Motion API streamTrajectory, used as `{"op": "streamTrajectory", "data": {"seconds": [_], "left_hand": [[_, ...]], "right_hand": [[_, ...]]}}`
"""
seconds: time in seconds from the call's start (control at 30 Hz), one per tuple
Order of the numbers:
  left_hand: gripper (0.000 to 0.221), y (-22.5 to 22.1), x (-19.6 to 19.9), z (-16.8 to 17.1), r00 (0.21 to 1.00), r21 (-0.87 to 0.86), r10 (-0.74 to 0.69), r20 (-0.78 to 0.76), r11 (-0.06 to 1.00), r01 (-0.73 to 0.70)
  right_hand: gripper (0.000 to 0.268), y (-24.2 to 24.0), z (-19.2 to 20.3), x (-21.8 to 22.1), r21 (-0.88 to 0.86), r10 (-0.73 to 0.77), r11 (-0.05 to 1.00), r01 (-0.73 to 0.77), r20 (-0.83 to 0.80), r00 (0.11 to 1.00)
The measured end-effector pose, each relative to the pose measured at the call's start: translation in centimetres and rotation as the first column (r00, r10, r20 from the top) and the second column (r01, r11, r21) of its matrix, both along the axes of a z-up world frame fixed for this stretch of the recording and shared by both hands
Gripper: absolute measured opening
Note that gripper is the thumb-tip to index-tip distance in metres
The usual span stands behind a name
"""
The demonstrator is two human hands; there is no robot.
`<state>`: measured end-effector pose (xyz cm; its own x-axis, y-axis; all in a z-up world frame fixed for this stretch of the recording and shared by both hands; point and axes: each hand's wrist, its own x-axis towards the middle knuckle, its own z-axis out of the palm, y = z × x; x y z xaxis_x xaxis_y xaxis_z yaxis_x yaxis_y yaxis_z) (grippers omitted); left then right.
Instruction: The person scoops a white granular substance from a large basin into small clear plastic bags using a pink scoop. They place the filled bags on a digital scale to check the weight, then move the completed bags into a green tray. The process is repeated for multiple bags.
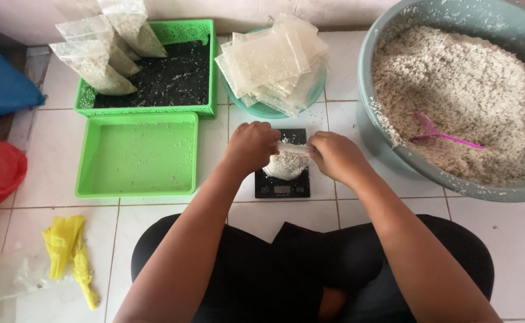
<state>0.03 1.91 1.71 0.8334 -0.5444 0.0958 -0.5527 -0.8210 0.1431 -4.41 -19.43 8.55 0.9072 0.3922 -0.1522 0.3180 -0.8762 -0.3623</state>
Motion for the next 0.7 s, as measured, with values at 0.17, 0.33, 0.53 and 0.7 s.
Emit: {"op": "streamTrajectory", "data": {"seconds": [0.17,0.33,0.53,0.7], "left_hand": [[0.017,-0.6,-0.1,-1.1,0.999,-0.005,0.024,0.032,1.000,-0.024],[0.013,-0.4,-0.2,0.0,1.000,-0.016,0.004,-0.004,1.000,-0.004],[0.023,-0.4,-0.5,0.9,0.998,-0.044,-0.051,-0.019,0.998,0.051],[0.018,-1.8,-0.3,-0.8,0.995,-0.063,-0.082,0.049,0.994,0.085]], "right_hand": [[0.017,-0.1,-0.4,0.3,0.015,0.020,1.000,-0.020,0.019,1.000],[0.017,-0.3,-0.6,0.6,0.019,0.049,0.999,-0.050,0.040,0.998],[0.014,0.7,-2.0,0.8,0.034,0.125,0.991,-0.132,0.150,0.981],[0.009,1.2,-2.6,0.8,0.065,0.126,0.988,-0.142,0.208,0.970]]}}
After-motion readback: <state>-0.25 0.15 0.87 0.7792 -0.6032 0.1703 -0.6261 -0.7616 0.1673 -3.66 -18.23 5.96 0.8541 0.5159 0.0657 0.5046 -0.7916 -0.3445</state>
